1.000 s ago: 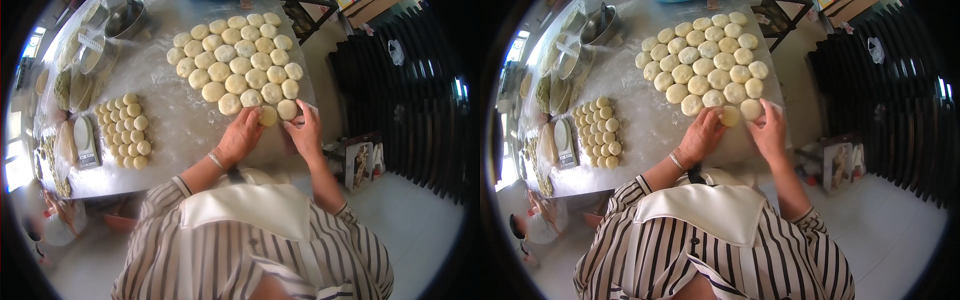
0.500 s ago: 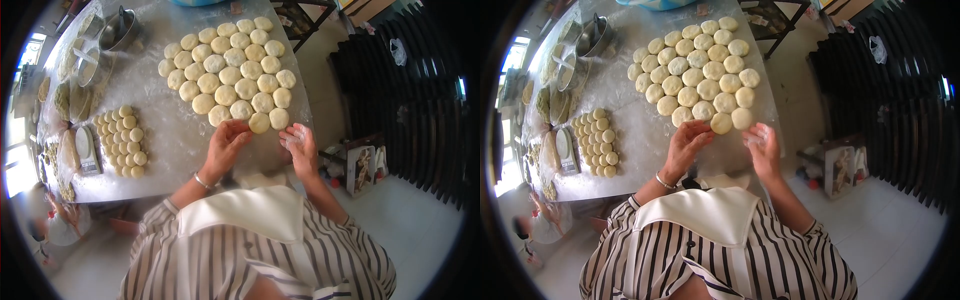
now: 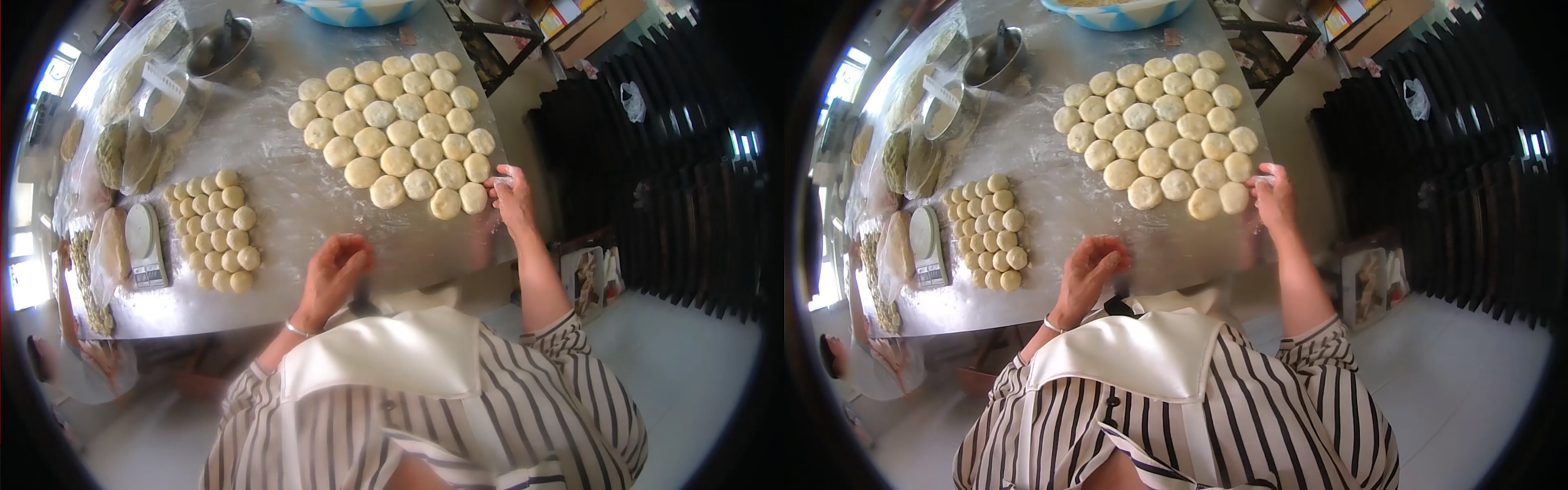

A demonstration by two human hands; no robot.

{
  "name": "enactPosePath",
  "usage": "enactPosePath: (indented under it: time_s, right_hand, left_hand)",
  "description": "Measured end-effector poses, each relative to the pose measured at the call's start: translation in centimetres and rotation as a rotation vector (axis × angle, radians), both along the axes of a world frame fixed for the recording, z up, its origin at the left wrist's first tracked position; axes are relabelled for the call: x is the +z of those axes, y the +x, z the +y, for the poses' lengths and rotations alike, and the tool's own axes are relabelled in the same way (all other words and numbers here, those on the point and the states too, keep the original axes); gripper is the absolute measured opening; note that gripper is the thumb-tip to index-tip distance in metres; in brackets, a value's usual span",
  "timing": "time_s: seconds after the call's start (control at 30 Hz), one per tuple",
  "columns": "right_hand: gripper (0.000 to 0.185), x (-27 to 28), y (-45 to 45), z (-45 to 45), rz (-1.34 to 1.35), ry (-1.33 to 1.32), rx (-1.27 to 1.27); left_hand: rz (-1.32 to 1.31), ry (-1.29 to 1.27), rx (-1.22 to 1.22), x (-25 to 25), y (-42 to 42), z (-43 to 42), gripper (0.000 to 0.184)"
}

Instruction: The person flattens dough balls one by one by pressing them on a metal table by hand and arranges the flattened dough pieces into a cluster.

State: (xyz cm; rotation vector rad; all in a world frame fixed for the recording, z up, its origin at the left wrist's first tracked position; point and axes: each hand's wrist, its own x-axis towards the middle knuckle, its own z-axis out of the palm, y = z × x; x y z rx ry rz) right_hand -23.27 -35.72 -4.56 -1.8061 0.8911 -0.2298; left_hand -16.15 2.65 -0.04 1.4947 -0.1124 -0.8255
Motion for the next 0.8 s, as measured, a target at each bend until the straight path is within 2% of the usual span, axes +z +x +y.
enactPosePath:
  time_s: [0.1, 0.2, 0.27, 0.4, 0.5, 0.57, 0.63, 0.7, 0.77, 0.8]
  right_hand:
    - [0.04, -0.4, -0.4, 0.2, 0.01, -0.036, 0.007]
    - [0.04, -1.2, -0.2, -0.3, 0.087, -0.368, 0.128]
    - [0.042, 0.1, 0.1, 0.0, 0.206, -0.493, 0.172]
    - [0.04, 5.9, 3.3, 3.7, 0.395, -0.791, 0.201]
    - [0.033, 7.4, 8.7, 7.1, 0.104, -0.845, 0.399]
    - [0.032, 8.3, 14.1, 10.3, -0.062, -0.816, 0.595]
    - [0.039, 8.2, 19.8, 12.3, -0.168, -0.922, 0.802]
    - [0.044, 8.7, 25.5, 14.8, -0.116, -0.949, 0.94]
    - [0.048, 6.6, 30.8, 15.5, -0.202, -0.961, 0.988]
    - [0.046, 5.9, 32.7, 15.7, -0.185, -0.976, 1.013]
  left_hand:
    - [-0.064, -0.03, 0.064, -0.1, -0.5, 4.5, 0.024]
    - [-0.057, 0.004, 0.138, 1.0, -0.8, 8.9, 0.023]
    - [-0.03, 0.034, 0.177, 1.8, -1.4, 11.5, 0.02]
    - [-0.276, 0.117, 0.317, -0.2, -2.2, 17.5, 0.015]
    - [-0.221, 0.166, 0.485, -1.0, -2.1, 20.9, 0.015]
    - [-0.343, 0.18, 0.51, -2.6, -1.8, 22.9, 0.021]
    - [-0.386, 0.185, 0.558, -3.9, -1.8, 24.4, 0.024]
    - [-0.348, 0.182, 0.578, -4.4, -1.7, 25.0, 0.026]
    - [-0.365, 0.13, 0.548, -4.3, -1.4, 25.0, 0.025]
    - [-0.398, 0.2, 0.541, -4.6, -1.5, 25.1, 0.021]
